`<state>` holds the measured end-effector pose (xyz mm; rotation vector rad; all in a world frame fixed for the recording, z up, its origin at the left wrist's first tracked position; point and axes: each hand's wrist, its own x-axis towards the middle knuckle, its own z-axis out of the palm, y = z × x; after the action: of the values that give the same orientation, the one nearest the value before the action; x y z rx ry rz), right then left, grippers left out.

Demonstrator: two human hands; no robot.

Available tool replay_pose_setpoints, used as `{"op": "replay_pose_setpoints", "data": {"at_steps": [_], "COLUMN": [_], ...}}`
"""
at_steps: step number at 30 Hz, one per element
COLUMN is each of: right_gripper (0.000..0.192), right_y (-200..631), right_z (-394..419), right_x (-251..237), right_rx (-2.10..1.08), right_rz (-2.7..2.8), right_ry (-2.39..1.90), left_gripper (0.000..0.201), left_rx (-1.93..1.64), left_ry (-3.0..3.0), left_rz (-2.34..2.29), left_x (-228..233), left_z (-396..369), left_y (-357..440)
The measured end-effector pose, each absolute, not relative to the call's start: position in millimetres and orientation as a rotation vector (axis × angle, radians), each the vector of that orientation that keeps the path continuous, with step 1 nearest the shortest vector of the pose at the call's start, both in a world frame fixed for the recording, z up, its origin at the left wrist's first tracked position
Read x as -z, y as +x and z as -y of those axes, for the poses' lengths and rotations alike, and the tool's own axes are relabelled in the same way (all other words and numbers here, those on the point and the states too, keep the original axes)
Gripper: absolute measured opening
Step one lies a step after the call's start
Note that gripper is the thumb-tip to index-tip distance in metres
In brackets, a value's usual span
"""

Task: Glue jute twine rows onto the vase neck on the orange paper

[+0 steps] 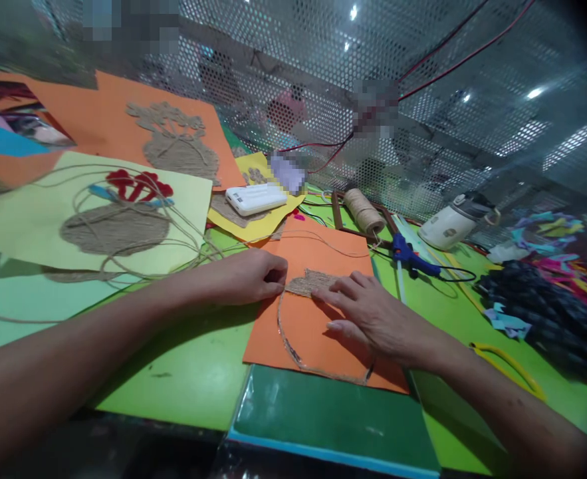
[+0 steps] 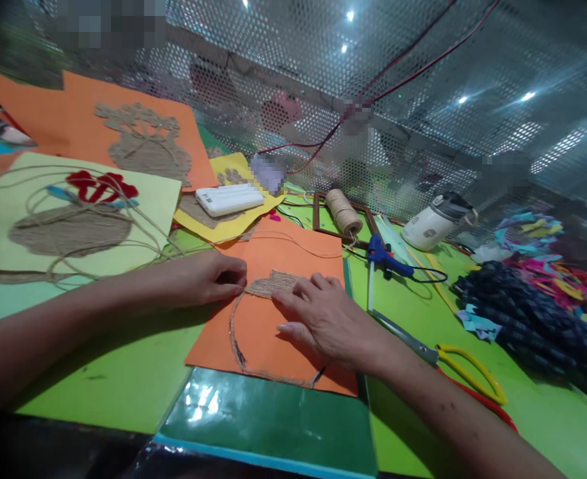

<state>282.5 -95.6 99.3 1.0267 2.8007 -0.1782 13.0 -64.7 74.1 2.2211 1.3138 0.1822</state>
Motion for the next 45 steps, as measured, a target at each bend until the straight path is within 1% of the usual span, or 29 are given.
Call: {"op": "replay_pose_setpoints", "data": {"at_steps": [2,4,8,14,17,22,29,32,37,42,45], "right_gripper": [0.047,0.050,0.046,0.043,0.048,0.055,0.049,0.048,0.046,0.052,0.052], "right_y": [280.2,276.7,271.6,276.6,277.8,270.6,261.0,260.5,261.0,265.3,265.3], "right_z": [95.1,94.8,95.8,98.1,98.1,96.2,93.9,91.7,87.6,86.9,87.4], "right_x": [-99.8,-98.9,-96.5,-95.6,-92.8,-88.3,-94.4,-95.7,-97.3,-102.1,-104.7], "right_rx": [0.185,0.118,-0.034,-0.025,-0.038,-0.194,-0.236,-0.222,-0.114,0.057,0.122], "right_rz": [-2.803,-2.806,-2.801,-2.809,-2.847,-2.881,-2.801,-2.795,-2.758,-2.747,-2.764], "right_ry": [1.029,1.004,0.956,0.974,0.959,0.898,0.887,0.879,0.912,0.958,0.962], "left_gripper": [0.008,0.008,0.007,0.009,0.008,0.006,0.006,0.007,0.005,0.007,0.007], "left_rx": [-0.182,-0.178,-0.164,-0.178,-0.200,-0.197,-0.185,-0.188,-0.194,-0.207,-0.208], "left_ry": [2.222,2.221,2.210,2.203,2.198,2.179,2.176,2.168,2.150,2.159,2.159], "left_rz": [-1.317,-1.318,-1.335,-1.324,-1.319,-1.329,-1.327,-1.344,-1.359,-1.342,-1.336], "left_x": [-75.1,-75.8,-77.2,-78.4,-78.2,-77.3,-77.4,-78.1,-77.3,-77.4,-78.7], "left_z": [65.2,65.5,66.9,68.9,69.2,69.2,69.4,69.8,68.4,67.3,67.5], "left_y": [13.5,13.7,14.0,13.7,13.8,13.4,12.9,14.0,14.3,14.1,14.7]}}
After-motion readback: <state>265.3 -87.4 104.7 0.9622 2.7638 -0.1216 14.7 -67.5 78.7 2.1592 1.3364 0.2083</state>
